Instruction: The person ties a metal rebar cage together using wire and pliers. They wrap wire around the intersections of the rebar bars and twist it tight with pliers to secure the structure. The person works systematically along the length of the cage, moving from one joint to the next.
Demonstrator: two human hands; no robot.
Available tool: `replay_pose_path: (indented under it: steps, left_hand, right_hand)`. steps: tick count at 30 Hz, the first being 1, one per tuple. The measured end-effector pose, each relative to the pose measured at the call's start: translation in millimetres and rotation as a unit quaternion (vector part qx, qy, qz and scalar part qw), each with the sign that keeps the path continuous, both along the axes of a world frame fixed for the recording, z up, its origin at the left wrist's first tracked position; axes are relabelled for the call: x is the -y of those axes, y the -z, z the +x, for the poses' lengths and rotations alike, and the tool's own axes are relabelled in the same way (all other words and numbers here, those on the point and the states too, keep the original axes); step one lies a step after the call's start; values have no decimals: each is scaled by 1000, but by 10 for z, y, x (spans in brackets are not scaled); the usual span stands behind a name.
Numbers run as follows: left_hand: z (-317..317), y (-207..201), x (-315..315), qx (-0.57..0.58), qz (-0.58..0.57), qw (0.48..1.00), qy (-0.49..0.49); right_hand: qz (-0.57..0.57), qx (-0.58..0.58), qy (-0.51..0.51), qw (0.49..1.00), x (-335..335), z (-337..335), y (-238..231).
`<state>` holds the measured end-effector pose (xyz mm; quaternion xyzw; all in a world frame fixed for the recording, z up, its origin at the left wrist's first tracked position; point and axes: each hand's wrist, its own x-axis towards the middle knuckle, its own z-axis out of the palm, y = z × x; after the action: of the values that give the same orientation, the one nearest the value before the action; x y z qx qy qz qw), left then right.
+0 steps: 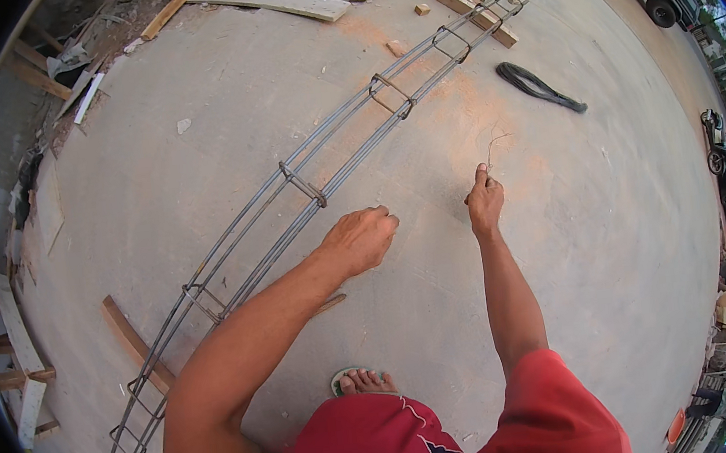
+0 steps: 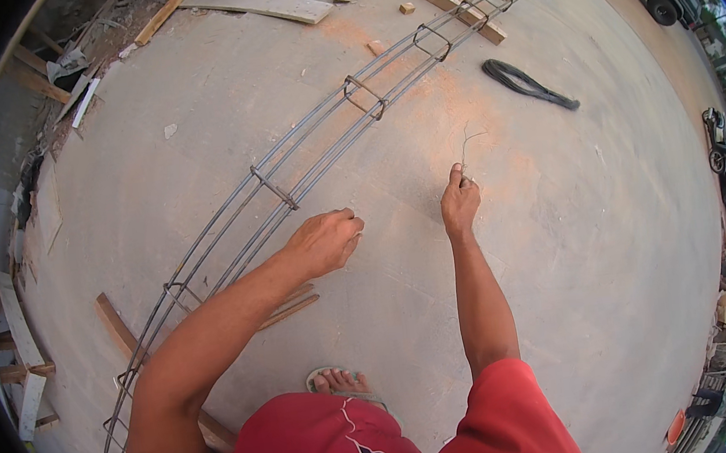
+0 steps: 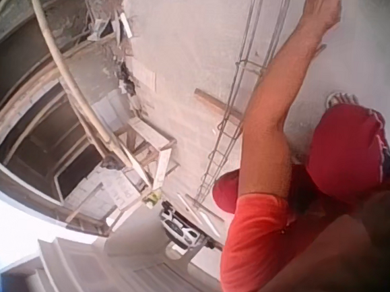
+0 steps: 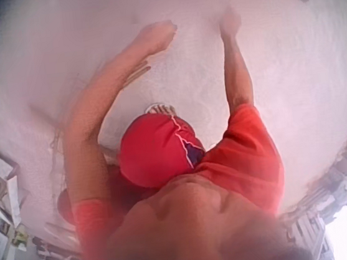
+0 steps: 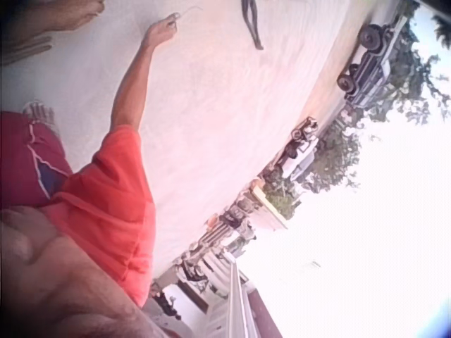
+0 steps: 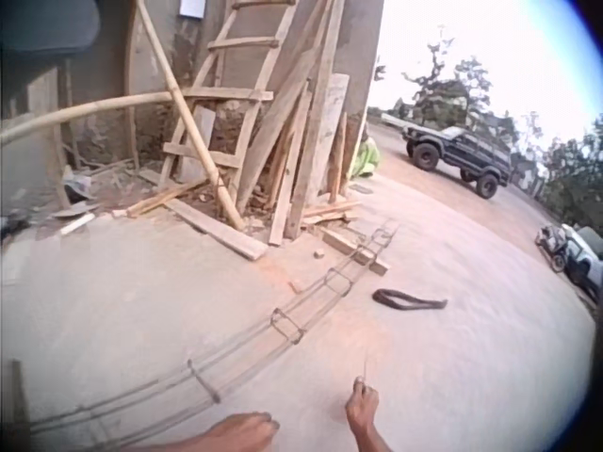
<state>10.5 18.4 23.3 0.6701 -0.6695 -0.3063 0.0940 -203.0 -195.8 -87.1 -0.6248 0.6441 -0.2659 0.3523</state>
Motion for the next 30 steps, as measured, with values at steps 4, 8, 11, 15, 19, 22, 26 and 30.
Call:
replay_pose_path:
  steps: [4, 8, 11, 15, 19, 22, 26, 30]
  left_hand:
    - [-194, 812, 533, 12, -66, 989, -131]
    - [-345, 1225, 574, 118, 26, 984, -130]
    - [-382, 1296, 579, 159, 33, 981, -101]
    - [-284, 1202, 604, 165, 80, 979, -92]
    - [-265, 1190, 654, 150, 100, 980, -80]
    - [-244, 1181, 642, 141, 97, 981, -86]
    - [-263, 1206, 673, 114, 99, 986, -76]
    - [-210, 1212, 611, 101, 109, 986, -81]
  right_hand:
    - [-17, -67, -38, 997, 415, 0, 188]
    - [-113, -102, -89, 984, 1052, 213, 143]
    - [-160, -171, -83, 969, 1765, 185, 343]
    - [-185, -203, -69, 959, 2474, 416, 516]
    - [-252, -271, -97, 924, 3083, 390, 645]
    - [-216, -307, -170, 911, 3536, 381, 736]
    - [-160, -387, -261, 870, 4189, 228, 783]
    - [-127, -431, -306, 839, 4358, 397, 794]
